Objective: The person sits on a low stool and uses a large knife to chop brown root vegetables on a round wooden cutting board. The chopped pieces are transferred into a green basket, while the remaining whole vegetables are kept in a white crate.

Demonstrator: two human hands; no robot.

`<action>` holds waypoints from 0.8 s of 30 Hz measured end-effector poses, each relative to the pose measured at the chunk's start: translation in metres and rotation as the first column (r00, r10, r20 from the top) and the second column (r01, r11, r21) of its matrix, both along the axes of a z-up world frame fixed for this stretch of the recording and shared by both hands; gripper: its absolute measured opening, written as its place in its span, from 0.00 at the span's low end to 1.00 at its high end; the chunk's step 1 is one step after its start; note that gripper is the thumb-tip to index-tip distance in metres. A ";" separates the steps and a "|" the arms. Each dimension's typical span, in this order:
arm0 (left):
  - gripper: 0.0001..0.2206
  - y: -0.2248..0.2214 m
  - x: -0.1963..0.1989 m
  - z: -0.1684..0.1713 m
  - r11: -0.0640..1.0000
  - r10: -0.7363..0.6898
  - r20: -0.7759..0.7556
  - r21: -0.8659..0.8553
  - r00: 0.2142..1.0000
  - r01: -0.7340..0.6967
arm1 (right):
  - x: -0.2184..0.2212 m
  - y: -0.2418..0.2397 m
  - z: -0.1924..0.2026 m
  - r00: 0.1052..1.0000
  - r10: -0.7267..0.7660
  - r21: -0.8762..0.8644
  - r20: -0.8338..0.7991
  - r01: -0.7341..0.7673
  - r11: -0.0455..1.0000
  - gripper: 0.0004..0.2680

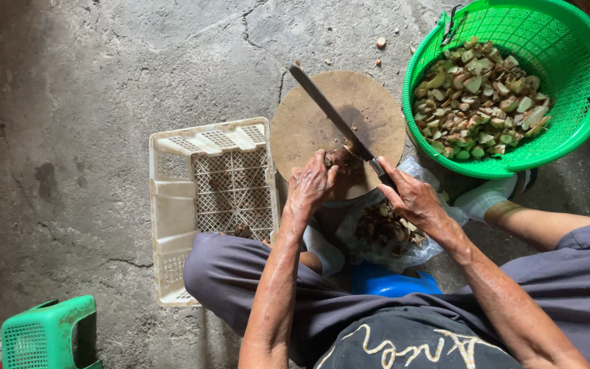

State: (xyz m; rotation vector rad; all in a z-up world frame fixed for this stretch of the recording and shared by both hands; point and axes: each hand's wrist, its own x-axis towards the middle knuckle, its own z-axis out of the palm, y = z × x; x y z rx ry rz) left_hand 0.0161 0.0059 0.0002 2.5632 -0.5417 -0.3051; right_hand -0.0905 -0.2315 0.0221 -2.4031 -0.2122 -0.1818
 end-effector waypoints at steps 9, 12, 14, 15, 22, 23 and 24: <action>0.17 -0.031 -0.032 -0.004 0.980 0.065 0.216 0.169 0.974 -0.103 | -0.016 0.017 0.021 0.987 -0.112 -0.279 -0.118 0.076 0.957 0.25; 0.17 -0.039 -0.036 -0.004 0.966 0.035 0.294 0.237 0.955 -0.108 | -0.015 0.013 -0.007 0.962 -0.110 -0.289 -0.250 0.034 0.957 0.25; 0.18 -0.038 -0.040 -0.009 0.976 0.048 0.285 0.190 0.957 -0.105 | -0.020 0.001 -0.031 0.968 -0.094 -0.186 -0.232 0.050 0.981 0.25; 0.19 -0.035 -0.041 -0.010 0.980 0.058 0.282 0.169 0.958 -0.109 | -0.016 -0.010 -0.041 0.969 -0.024 -0.063 -0.246 0.009 0.998 0.25; 0.25 -0.023 -0.024 -0.009 0.999 -0.009 0.068 0.033 0.998 0.007 | 0.002 -0.028 -0.043 0.890 0.008 0.186 -0.456 0.087 0.979 0.26; 0.25 -0.022 -0.025 -0.008 0.999 -0.004 0.066 0.044 0.998 0.001 | -0.004 -0.020 -0.032 0.892 -0.066 0.020 -0.448 0.084 0.996 0.27; 0.24 -0.020 -0.026 -0.007 0.999 0.001 0.064 0.054 0.998 -0.004 | -0.007 -0.012 -0.021 0.957 -0.058 0.031 -0.285 0.069 0.997 0.26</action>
